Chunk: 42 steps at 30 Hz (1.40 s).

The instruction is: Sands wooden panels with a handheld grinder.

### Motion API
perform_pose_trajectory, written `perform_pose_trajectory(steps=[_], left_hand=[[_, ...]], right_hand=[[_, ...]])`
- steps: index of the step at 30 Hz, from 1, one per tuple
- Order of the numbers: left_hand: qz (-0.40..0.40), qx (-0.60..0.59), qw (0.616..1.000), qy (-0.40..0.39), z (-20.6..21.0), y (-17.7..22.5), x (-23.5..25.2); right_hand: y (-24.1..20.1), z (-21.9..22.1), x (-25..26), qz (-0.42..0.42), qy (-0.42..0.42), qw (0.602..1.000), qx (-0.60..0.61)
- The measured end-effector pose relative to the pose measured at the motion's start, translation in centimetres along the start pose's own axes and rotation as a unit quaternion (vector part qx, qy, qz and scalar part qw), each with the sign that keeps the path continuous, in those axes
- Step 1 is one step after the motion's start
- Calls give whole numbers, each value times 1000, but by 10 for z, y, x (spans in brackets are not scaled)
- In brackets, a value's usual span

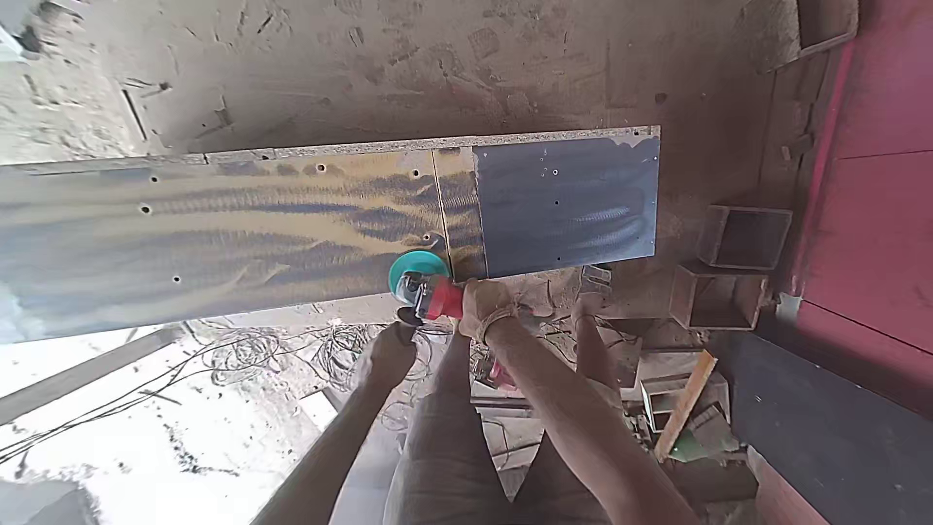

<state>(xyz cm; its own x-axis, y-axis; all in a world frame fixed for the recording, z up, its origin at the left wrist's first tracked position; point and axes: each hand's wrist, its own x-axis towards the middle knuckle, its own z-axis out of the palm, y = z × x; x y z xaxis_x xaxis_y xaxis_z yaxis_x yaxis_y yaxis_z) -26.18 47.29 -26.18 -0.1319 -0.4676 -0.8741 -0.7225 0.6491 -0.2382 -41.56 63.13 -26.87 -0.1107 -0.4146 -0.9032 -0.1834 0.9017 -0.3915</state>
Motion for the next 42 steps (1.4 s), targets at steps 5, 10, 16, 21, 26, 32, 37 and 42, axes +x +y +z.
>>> perform_pose_trajectory(steps=[5, 10, 16, 21, 26, 32, 37, 42], left_hand=[[83, -32, 994, -70, 56, 115, -14], [182, 91, 969, -139, 74, 270, -43], [248, 153, 948, -127, 98, 393, -65], [198, 178, 956, -122, 67, 366, -96], [106, 227, 963, -98, 31, 267, -91], [32, 242, 967, -74, 2, 150, -65], [-7, 238, 969, -71, -31, 59, -47], [-49, 168, 985, -5, -53, -24, -20]], right_hand=[[101, -36, -63, 100, 22, 995, 1], [242, -31, -90, 280, 32, 959, 24], [382, -10, -89, 337, 101, 928, 126], [374, 29, -64, 227, 98, 940, 234], [269, 65, -32, 120, 80, 965, 219], [154, 80, -7, 74, 19, 988, 136], [62, 78, 15, 33, -9, 995, 97], [-22, 66, 41, -10, 5, 998, 54]])
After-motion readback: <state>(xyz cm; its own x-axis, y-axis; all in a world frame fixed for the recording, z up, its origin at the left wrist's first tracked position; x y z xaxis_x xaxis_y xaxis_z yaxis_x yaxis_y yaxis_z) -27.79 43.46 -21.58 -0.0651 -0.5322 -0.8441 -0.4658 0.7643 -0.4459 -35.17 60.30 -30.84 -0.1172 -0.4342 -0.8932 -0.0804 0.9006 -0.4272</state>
